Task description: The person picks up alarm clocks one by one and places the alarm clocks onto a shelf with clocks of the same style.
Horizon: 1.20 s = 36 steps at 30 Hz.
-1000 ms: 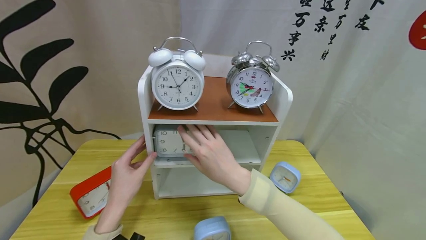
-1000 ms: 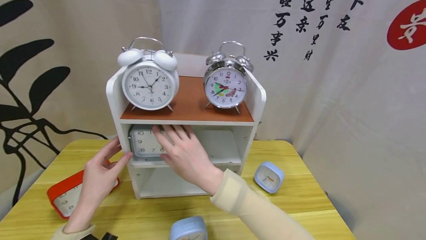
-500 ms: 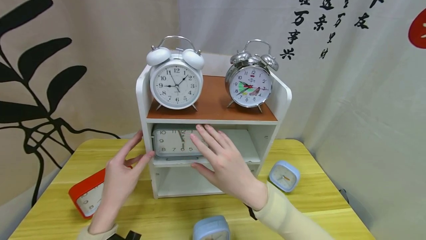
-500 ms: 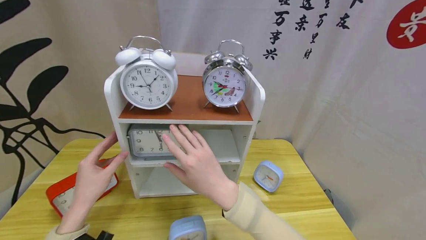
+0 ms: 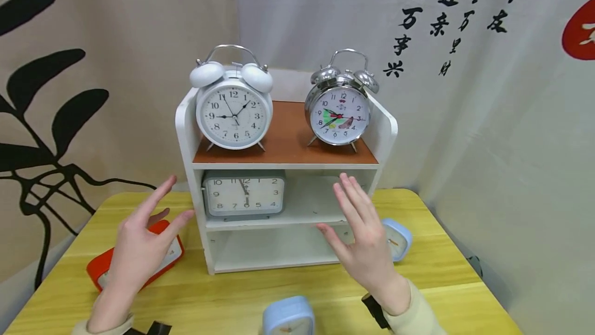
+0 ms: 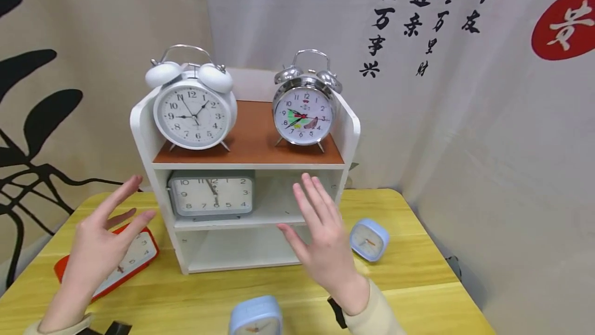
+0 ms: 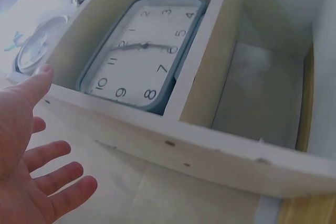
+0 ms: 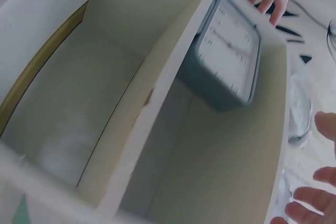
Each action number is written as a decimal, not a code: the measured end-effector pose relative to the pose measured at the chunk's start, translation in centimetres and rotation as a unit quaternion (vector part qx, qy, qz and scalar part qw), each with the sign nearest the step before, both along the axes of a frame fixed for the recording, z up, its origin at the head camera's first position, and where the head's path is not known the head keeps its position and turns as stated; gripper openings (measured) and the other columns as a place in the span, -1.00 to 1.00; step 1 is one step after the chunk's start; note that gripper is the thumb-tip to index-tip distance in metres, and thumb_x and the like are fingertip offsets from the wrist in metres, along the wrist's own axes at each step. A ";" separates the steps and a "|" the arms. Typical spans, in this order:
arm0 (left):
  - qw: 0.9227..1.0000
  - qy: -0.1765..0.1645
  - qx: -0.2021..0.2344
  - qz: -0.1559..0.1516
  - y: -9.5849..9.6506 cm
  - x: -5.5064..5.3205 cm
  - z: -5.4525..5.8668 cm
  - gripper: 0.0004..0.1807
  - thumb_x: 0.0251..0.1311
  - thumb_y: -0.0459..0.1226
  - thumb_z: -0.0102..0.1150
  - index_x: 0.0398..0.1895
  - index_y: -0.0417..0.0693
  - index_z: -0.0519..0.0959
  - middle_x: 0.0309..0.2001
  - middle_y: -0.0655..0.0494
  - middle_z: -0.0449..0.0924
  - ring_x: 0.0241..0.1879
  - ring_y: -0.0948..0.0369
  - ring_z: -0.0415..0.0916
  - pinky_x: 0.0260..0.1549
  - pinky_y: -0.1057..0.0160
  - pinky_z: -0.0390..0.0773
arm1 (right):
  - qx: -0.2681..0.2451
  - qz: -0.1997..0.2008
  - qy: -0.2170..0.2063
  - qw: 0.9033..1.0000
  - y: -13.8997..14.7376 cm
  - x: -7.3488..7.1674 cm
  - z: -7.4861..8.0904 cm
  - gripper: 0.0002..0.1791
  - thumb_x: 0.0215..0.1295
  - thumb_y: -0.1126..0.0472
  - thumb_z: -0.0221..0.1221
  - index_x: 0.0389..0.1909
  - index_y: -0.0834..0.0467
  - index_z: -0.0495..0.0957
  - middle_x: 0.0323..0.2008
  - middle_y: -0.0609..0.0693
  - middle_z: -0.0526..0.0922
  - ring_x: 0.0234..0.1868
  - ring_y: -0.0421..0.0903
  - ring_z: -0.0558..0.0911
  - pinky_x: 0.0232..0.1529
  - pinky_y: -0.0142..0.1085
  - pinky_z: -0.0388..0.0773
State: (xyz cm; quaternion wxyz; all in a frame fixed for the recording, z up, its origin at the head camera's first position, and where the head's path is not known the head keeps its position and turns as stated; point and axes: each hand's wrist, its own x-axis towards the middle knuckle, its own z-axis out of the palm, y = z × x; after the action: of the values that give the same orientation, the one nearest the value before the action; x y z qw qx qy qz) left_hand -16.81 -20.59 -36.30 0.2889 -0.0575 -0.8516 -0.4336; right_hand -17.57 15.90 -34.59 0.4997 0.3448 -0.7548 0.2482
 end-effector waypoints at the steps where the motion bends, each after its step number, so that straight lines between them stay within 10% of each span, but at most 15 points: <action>1: 1.000 -0.002 -0.008 0.002 -0.2 0.0 0.1 -0.15 0.27 -0.17 0.49 0.59 0.40 0.32 0.53 0.00 0.46 0.46 0.33 0.42 0.01 0.90 0.29 | -0.013 -0.006 0.006 1.000 0.4 0.0 -0.2 -0.31 0.54 -0.09 0.19 0.39 0.38 0.48 0.46 0.26 0.51 0.63 -0.04 0.35 0.68 -0.30 0.24; 9: 0.998 -0.016 -0.056 0.019 -2.2 0.5 -0.1 -0.11 0.25 -0.11 0.50 0.61 0.45 0.28 0.53 -0.03 0.45 0.45 -0.06 0.40 -0.02 0.96 0.20 | -0.100 -0.038 0.012 0.994 3.5 -0.6 -1.3 -0.26 0.49 -0.10 0.25 0.36 0.46 0.47 0.40 0.38 0.53 0.57 -0.12 0.42 0.62 -0.36 0.32; 19: 0.992 -0.043 -0.112 0.031 -4.9 1.0 -1.0 -0.11 0.25 -0.15 0.50 0.62 0.23 0.30 0.50 -0.24 0.44 0.29 -0.29 0.44 -0.08 1.00 0.07 | -0.157 -0.068 -0.136 0.976 5.8 -0.6 -3.3 -0.15 0.17 0.49 0.40 0.52 0.28 0.35 0.46 0.34 0.48 0.54 -0.36 0.37 0.48 -0.64 0.29; 26: 0.986 -0.047 -0.154 0.040 -6.9 0.9 -2.3 -0.11 0.18 -0.15 0.55 0.58 0.06 0.37 0.42 -0.35 0.49 0.17 -0.36 0.52 -0.17 0.99 0.11 | -0.186 -0.052 -0.222 0.956 6.2 -1.3 -4.3 -0.26 0.31 0.46 0.34 0.51 0.26 0.39 0.45 0.25 0.53 0.43 -0.57 0.37 0.31 -0.71 0.43; 31: 0.978 -0.068 -0.190 0.046 -8.5 0.9 -3.4 -0.10 0.14 -0.13 0.57 0.55 -0.06 0.38 0.41 -0.41 0.47 0.13 -0.40 0.51 -0.15 0.35 0.69 | -0.201 -0.040 -0.263 0.943 6.0 -1.5 -4.5 -0.30 0.38 0.42 0.30 0.53 0.24 0.36 0.45 0.24 0.54 0.42 -0.41 0.48 0.28 -0.70 0.46; 36: 0.968 -0.112 -0.217 0.064 -9.9 1.0 -4.3 -0.07 0.20 -0.03 0.52 0.57 -0.14 0.33 0.42 -0.50 0.41 0.09 -0.48 0.49 -0.07 -0.45 0.53 | -0.206 -0.030 -0.283 0.936 6.0 -1.8 -4.6 -0.33 0.42 0.41 0.27 0.53 0.27 0.35 0.41 0.29 0.55 0.40 -0.21 0.55 0.25 -0.69 0.49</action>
State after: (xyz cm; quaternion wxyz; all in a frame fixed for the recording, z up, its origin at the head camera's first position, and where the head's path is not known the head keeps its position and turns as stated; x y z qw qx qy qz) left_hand -15.86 -30.51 -40.64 0.1993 -0.0148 -0.9541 -0.2228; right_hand -19.34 21.87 -39.24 0.3324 0.1274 -0.8075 0.4703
